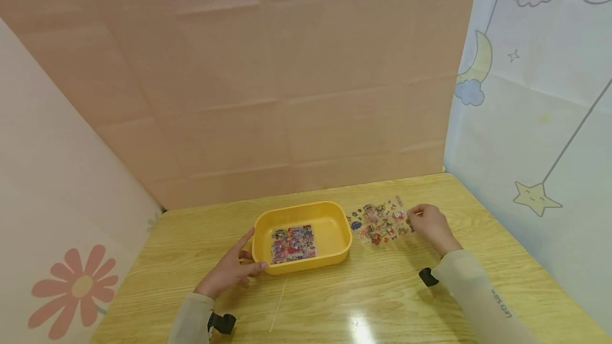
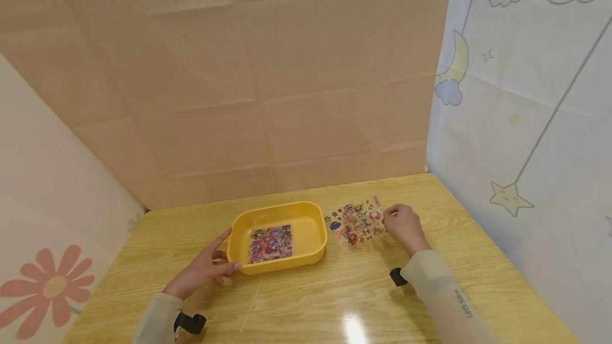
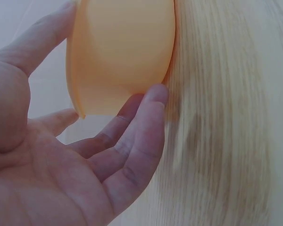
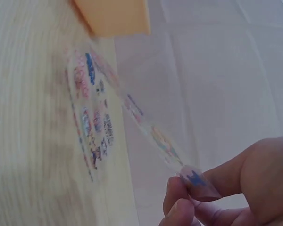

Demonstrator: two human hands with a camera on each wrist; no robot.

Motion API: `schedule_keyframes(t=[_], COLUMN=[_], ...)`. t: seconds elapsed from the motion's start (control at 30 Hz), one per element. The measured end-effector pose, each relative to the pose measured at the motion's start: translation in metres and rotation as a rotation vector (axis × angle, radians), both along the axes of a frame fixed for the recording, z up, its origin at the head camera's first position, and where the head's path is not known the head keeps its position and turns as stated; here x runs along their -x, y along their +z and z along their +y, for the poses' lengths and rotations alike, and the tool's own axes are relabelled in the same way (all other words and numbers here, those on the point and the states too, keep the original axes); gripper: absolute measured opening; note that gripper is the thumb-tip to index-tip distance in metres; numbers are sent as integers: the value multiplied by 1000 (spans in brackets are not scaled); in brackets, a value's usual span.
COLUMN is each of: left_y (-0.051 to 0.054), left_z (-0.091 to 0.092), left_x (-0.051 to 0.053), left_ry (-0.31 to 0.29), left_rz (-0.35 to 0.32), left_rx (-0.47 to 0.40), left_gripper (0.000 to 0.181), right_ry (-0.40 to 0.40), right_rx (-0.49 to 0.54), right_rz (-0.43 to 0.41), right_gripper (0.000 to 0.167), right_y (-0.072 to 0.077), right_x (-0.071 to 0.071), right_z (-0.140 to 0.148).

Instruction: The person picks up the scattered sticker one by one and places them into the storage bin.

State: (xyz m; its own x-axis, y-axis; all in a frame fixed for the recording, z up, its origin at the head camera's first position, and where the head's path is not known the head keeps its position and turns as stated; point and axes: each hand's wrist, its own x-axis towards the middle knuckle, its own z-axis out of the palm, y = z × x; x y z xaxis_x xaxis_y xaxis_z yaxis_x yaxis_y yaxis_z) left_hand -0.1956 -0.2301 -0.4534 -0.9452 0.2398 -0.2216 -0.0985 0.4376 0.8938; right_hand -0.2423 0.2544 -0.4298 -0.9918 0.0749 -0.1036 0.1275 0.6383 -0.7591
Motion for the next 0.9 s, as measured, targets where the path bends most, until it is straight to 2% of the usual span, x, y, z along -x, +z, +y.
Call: schedule_keyframes(t=[0.23, 0.6, 0.9], left_y=[2, 4, 6], left_z=[0, 1, 1], left_x=[-1, -2, -4], left_ry=[-2, 4, 10], left_rz=[10, -1, -2], left_rx=[8, 2, 8], left_gripper=[100, 102, 105], right_ry=[1, 29, 62], right_rx=[85, 244, 273], right_rz=[-4, 36, 32], right_gripper=[42, 36, 32], right_y=[11, 28, 33], right_x=[1, 2, 5], right_z=[-8, -32, -55])
